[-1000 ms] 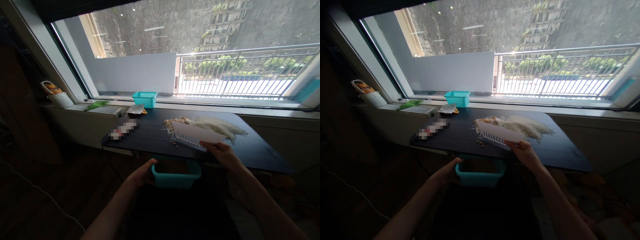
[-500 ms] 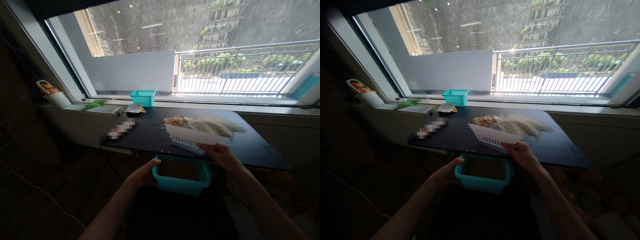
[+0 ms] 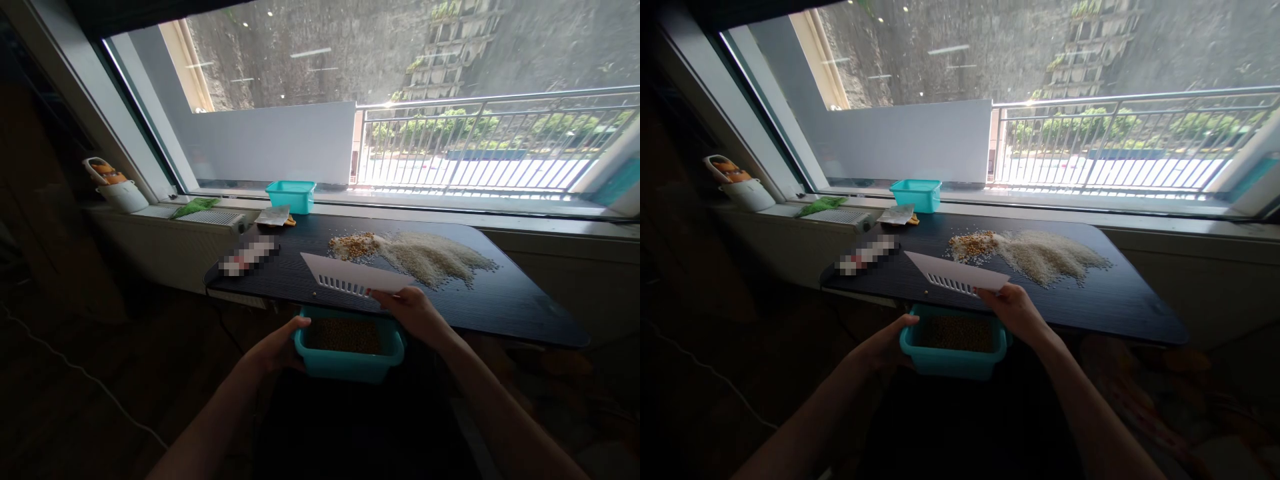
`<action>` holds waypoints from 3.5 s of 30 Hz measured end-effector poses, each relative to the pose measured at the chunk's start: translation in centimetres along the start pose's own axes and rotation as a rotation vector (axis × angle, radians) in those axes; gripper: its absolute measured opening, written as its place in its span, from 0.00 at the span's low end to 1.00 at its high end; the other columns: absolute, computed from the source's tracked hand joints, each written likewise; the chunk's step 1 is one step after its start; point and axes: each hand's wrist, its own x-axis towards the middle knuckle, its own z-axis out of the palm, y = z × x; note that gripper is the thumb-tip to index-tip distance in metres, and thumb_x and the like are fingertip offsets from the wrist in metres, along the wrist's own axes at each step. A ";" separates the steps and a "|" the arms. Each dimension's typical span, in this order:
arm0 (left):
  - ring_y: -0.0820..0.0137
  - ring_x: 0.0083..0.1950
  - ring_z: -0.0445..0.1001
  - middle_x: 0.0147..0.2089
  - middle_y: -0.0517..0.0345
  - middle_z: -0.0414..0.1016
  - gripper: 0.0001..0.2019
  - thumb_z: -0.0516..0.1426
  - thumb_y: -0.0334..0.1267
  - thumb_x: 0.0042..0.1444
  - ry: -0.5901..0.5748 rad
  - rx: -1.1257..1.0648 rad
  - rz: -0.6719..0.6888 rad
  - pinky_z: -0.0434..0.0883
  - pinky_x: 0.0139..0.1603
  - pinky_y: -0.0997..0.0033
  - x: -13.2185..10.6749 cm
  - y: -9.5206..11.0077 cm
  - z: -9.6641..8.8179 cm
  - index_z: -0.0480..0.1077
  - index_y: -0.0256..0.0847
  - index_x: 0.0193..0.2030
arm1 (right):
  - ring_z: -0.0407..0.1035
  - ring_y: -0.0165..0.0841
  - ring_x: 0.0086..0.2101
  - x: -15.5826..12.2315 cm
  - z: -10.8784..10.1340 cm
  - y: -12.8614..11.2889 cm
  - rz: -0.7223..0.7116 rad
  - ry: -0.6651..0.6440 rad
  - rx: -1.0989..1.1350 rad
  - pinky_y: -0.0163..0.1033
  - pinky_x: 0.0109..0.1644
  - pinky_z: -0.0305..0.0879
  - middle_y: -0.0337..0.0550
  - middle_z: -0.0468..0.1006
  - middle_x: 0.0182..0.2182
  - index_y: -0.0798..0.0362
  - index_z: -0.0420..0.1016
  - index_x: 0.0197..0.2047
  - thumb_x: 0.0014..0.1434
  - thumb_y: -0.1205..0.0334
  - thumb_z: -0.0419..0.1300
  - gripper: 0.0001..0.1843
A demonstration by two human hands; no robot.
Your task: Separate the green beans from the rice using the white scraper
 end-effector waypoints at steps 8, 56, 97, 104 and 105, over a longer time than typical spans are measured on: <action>0.58 0.41 0.76 0.42 0.48 0.77 0.27 0.57 0.52 0.49 0.052 0.000 0.012 0.75 0.36 0.58 -1.1 -0.1 -2.6 0.67 0.37 0.52 | 0.74 0.38 0.34 0.6 1.3 -0.4 -0.028 -0.198 0.070 0.40 0.38 0.70 0.42 0.82 0.33 0.54 0.81 0.37 0.50 0.50 0.61 0.18; 0.55 0.53 0.70 0.53 0.50 0.71 0.28 0.58 0.54 0.48 0.099 0.084 0.037 0.72 0.45 0.51 2.3 -2.0 -1.5 0.67 0.44 0.54 | 0.68 0.35 0.27 6.1 -2.6 3.7 -0.027 0.150 -0.163 0.36 0.28 0.60 0.42 0.75 0.22 0.58 0.80 0.28 0.44 0.39 0.59 0.28; 0.57 0.43 0.73 0.42 0.48 0.75 0.29 0.57 0.57 0.44 0.060 0.086 0.051 0.73 0.38 0.57 4.0 -1.8 1.0 0.68 0.39 0.49 | 0.68 0.38 0.28 2.7 -3.5 4.1 0.052 0.618 -0.123 0.39 0.31 0.59 0.43 0.76 0.22 0.54 0.73 0.25 0.44 0.46 0.57 0.17; 0.59 0.42 0.73 0.44 0.49 0.73 0.29 0.57 0.58 0.42 0.099 0.118 0.053 0.72 0.37 0.60 5.5 -1.6 0.2 0.68 0.40 0.47 | 0.67 0.37 0.27 2.5 -3.6 4.6 0.069 0.646 -0.124 0.39 0.30 0.59 0.43 0.75 0.22 0.54 0.72 0.27 0.45 0.49 0.55 0.16; 0.59 0.42 0.72 0.45 0.49 0.73 0.29 0.57 0.59 0.42 0.102 0.121 0.052 0.72 0.37 0.60 5.6 -1.5 0.1 0.68 0.41 0.47 | 0.68 0.37 0.27 2.5 -3.6 4.6 0.069 0.653 -0.122 0.39 0.31 0.59 0.44 0.75 0.23 0.54 0.71 0.27 0.45 0.49 0.55 0.16</action>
